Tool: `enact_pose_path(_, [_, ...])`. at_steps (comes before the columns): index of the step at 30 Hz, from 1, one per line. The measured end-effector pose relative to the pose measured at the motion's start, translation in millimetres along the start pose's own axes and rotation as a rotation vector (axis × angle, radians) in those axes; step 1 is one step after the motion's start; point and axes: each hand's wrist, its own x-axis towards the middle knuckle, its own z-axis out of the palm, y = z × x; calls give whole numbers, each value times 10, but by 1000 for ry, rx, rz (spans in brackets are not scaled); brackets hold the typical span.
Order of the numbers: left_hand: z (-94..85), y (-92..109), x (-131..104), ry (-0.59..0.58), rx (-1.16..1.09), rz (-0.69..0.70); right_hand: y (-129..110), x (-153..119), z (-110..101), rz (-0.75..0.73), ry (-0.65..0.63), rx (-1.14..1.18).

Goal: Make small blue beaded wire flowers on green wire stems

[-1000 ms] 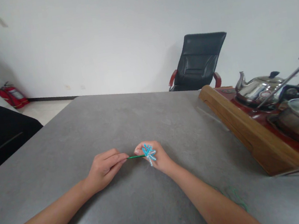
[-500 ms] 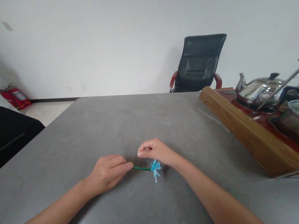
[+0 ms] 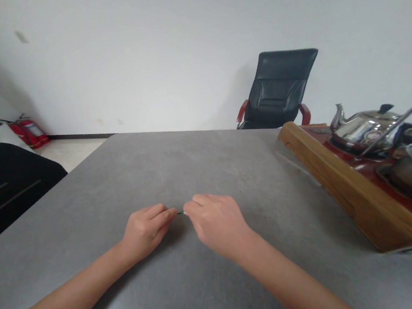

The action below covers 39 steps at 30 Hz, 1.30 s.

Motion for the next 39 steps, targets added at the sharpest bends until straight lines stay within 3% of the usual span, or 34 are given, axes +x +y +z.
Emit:
enact_pose_path(9, [11, -54, 1, -29, -235, -334, -92, -44, 193, 21, -91, -9])
enact_pose_path(15, [6, -55, 36, 29, -440, -441, -43, -47, 336, 103, -131, 164])
enact_pose_path(20, [-40, -25, 66, 47, -585, -416, 87, -42, 464, 176, -116, 453])
enact_pose_path(25, [-78, 2, 84, 39, -642, -339, 220, -31, 607, 267, -112, 598])
enact_pose_path(30, [-114, 18, 79, -73, -621, -212, 313, -28, 654, 249, -56, 851])
enact_pose_path(39, [-140, 6, 53, -232, -510, 33, 453, 18, 655, 314, -173, 1032])
